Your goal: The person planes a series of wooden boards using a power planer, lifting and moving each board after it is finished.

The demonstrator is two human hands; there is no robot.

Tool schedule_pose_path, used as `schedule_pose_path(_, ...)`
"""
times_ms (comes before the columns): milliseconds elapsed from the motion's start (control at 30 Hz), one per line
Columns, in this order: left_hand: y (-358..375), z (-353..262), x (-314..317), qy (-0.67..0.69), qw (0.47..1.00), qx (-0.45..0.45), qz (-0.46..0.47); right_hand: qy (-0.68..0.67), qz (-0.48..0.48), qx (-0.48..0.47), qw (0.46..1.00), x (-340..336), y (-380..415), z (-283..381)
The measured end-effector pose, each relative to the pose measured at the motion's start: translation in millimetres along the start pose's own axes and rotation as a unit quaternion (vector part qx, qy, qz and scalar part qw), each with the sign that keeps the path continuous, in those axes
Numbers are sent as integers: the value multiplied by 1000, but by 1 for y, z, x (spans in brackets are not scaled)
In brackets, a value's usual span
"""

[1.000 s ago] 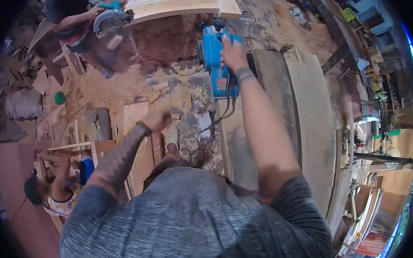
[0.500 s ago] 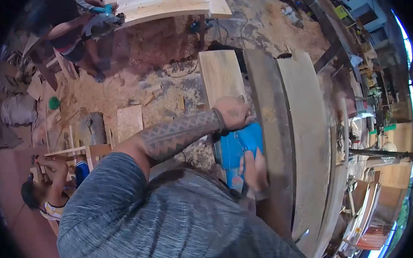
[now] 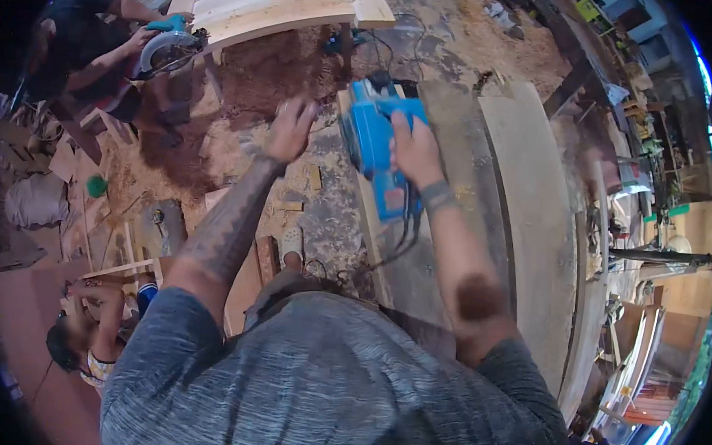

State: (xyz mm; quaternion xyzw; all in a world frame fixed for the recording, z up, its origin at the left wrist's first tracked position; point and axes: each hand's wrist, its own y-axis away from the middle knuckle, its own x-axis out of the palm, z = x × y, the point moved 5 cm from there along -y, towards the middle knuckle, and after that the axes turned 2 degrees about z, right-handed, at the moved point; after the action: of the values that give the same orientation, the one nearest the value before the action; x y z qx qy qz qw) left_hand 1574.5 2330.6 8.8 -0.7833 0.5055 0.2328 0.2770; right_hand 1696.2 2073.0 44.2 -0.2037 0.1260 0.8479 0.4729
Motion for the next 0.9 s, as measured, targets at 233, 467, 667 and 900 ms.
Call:
schedule_pose_path(233, 175, 64, 69, 42, 970, -156, 182, -50, 3, 18, 999, 26, -115, 39)
schedule_pose_path(467, 227, 93, 135, 190, 933, -225, 208, -17, 24, -30, 999, 1, 39, 6)
schedule_pose_path(667, 270, 163, 138, 32, 916, -278, 288, -82, 90, 183, 975, -35, 236, 1)
schedule_pose_path(900, 329, 221, 117, -104, 907, -250, 323, -69, 67, 76, 993, -4, 139, 13)
